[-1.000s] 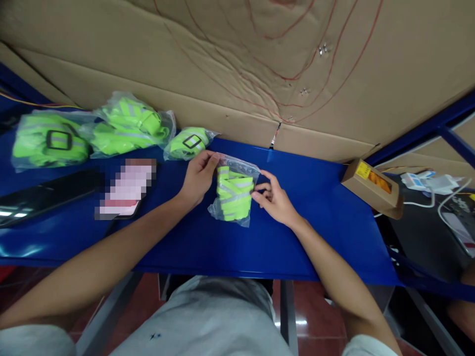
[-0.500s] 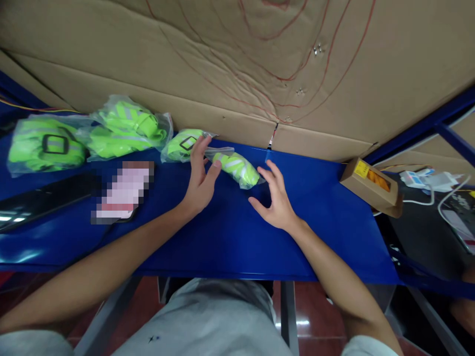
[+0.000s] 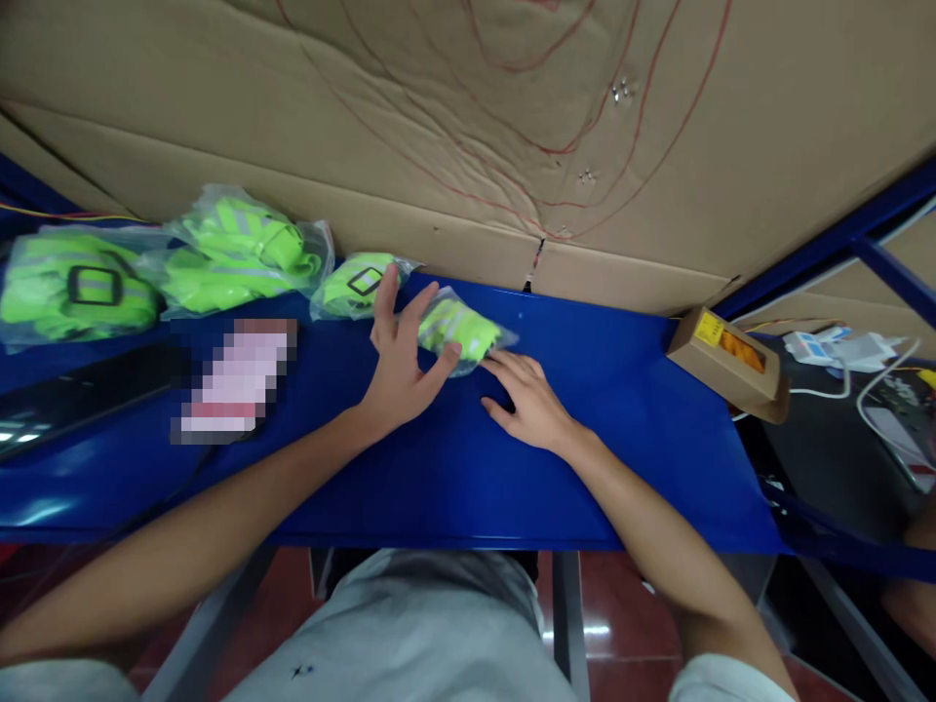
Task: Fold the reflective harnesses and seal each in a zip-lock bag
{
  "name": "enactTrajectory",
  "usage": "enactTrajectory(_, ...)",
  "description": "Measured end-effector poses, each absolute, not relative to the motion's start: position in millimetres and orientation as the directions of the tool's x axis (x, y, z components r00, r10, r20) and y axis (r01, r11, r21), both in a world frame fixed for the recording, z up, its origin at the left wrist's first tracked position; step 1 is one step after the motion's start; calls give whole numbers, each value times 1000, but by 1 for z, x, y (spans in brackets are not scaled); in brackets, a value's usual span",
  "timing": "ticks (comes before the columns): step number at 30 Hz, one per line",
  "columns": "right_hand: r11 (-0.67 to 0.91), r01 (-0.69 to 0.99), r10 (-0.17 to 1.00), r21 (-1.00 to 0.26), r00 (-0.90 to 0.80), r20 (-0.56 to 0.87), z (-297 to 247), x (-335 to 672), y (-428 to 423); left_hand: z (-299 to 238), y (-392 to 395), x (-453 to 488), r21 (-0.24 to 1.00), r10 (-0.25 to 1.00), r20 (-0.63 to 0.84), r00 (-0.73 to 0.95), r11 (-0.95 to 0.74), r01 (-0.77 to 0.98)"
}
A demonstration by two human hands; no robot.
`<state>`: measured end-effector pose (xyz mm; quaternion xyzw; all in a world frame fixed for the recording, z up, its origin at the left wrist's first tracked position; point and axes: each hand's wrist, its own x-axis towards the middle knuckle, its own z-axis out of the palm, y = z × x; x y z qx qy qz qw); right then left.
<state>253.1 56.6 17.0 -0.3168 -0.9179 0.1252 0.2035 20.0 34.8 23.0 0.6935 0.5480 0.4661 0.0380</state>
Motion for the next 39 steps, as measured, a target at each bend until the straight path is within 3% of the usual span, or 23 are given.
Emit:
enactTrajectory(4,759,578,634,-300,-761,139,13,251,53,25,30,23,433,748,662,56,-442,786)
enactTrajectory(7,765,556,610,-326,-788,88,10,253,54,27,26,25,232,668,655,352,-622,748)
enactTrajectory(9,771,538,596,-341,-799,86,7,257,57,27,22,29,134,599,533,598,-757,639)
enactTrajectory(12,781,532,579,-327,-814,58,2,262,59,23,15,35,156,550,316,773,-834,530)
enactTrajectory(15,777,555,583,-297,-813,5,-1,264,60,20,12,39,232,573,221,789,-817,528)
enactTrajectory(20,762,575,602,-298,-799,-3,0,264,60,21,13,36,295,598,214,773,-793,533)
enactTrajectory(39,768,554,592,-322,-806,24,1,263,61,27,15,35,272,597,165,785,-793,545)
